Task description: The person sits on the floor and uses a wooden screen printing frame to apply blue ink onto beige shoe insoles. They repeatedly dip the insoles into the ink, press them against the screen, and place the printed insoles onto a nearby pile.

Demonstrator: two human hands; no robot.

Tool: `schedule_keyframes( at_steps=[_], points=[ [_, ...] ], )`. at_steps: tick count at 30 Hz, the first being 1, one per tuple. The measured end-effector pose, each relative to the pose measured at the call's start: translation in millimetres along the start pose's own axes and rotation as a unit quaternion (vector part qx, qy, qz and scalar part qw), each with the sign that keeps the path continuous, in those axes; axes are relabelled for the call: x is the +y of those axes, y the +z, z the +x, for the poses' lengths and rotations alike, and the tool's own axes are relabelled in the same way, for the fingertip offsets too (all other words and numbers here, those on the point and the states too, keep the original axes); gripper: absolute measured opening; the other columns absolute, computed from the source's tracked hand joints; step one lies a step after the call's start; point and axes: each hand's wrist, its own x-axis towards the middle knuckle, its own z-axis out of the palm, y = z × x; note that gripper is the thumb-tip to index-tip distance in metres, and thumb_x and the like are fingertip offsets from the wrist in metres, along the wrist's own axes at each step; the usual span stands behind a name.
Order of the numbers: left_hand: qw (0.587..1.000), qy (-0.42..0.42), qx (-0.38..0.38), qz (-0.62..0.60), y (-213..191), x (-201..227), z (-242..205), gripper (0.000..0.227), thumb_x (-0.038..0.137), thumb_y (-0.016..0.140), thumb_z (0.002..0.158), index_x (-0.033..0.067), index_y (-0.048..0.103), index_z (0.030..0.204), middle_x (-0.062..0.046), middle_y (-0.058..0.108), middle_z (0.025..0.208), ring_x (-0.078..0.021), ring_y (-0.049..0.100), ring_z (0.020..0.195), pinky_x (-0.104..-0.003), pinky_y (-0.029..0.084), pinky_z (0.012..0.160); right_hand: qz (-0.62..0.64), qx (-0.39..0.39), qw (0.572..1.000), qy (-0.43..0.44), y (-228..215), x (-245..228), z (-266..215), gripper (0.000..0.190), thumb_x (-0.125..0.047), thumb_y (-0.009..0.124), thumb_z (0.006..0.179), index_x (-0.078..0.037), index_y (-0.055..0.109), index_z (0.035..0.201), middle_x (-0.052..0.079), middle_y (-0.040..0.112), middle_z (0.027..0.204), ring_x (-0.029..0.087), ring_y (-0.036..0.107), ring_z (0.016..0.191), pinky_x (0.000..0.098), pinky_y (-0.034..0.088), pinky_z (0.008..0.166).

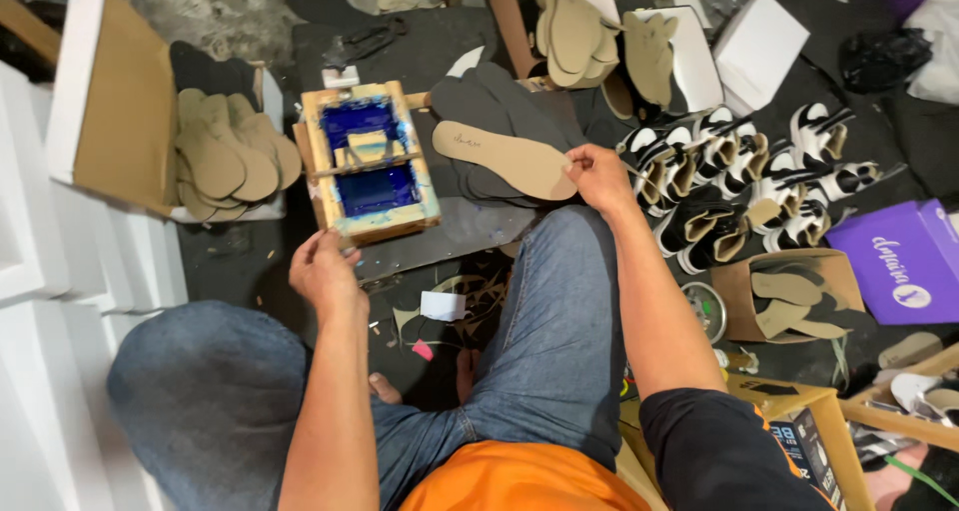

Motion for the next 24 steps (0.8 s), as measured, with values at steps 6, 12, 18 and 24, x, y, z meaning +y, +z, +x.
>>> schedule_keyframes(
  at_steps=[6, 12, 18, 24],
  points=[
    [1.0, 0.0, 0.001, 0.005, -2.9, 1.8, -2.0, 0.032, 0.011, 0.078, 0.082, -0.002, 0.066, 0.109, -0.017, 0.055, 0.098, -0.0261, 0.07, 0.061, -0.032, 0.068, 0.057, 0.084, -0.036, 0.996, 0.023, -18.7, -13.1, -37.3, 0.029, -0.013, 0.072, 0.086, -0.003, 0.073, 0.113, 0.012, 0.075, 0.089, 0.016, 0.072, 0.071, 0.0295, 0.056, 0.065],
    [1.0, 0.003, -0.011, 0.003, -8.1, -11.6, 13.2, 0.034, 0.011, 0.076, 0.084, -0.0022, 0.065, 0.113, -0.021, 0.055, 0.101, -0.0275, 0.071, 0.063, -0.034, 0.07, 0.06, 0.209, -0.005, 0.978, -0.014, -9.6, 16.5, -28.6, 0.016, -0.002, 0.067, 0.09, -0.002, 0.073, 0.105, 0.013, 0.068, 0.08, 0.019, 0.071, 0.06, 0.0271, 0.06, 0.054],
    [0.999, 0.006, -0.025, 0.028, -14.0, -13.2, 13.9, 0.034, 0.013, 0.077, 0.088, -0.0005, 0.064, 0.115, -0.026, 0.053, 0.105, -0.032, 0.071, 0.07, -0.04, 0.07, 0.066, 0.395, 0.158, 0.905, 0.02, -29.6, -3.3, -27.9, 0.016, 0.002, 0.059, 0.095, 0.0, 0.066, 0.11, 0.01, 0.064, 0.088, 0.016, 0.07, 0.063, 0.0226, 0.062, 0.057],
    [0.993, -0.075, 0.012, 0.087, 3.4, 51.7, -39.7, 0.015, 0.015, 0.07, 0.095, 0.0073, 0.066, 0.107, -0.012, 0.069, 0.101, -0.0244, 0.069, 0.078, -0.03, 0.062, 0.062, 0.542, 0.246, 0.782, 0.184, -101.8, -68.4, -8.1, 0.012, 0.006, 0.052, 0.102, -0.003, 0.062, 0.103, 0.012, 0.068, 0.1, 0.013, 0.06, 0.07, 0.0196, 0.052, 0.057]
  ],
)
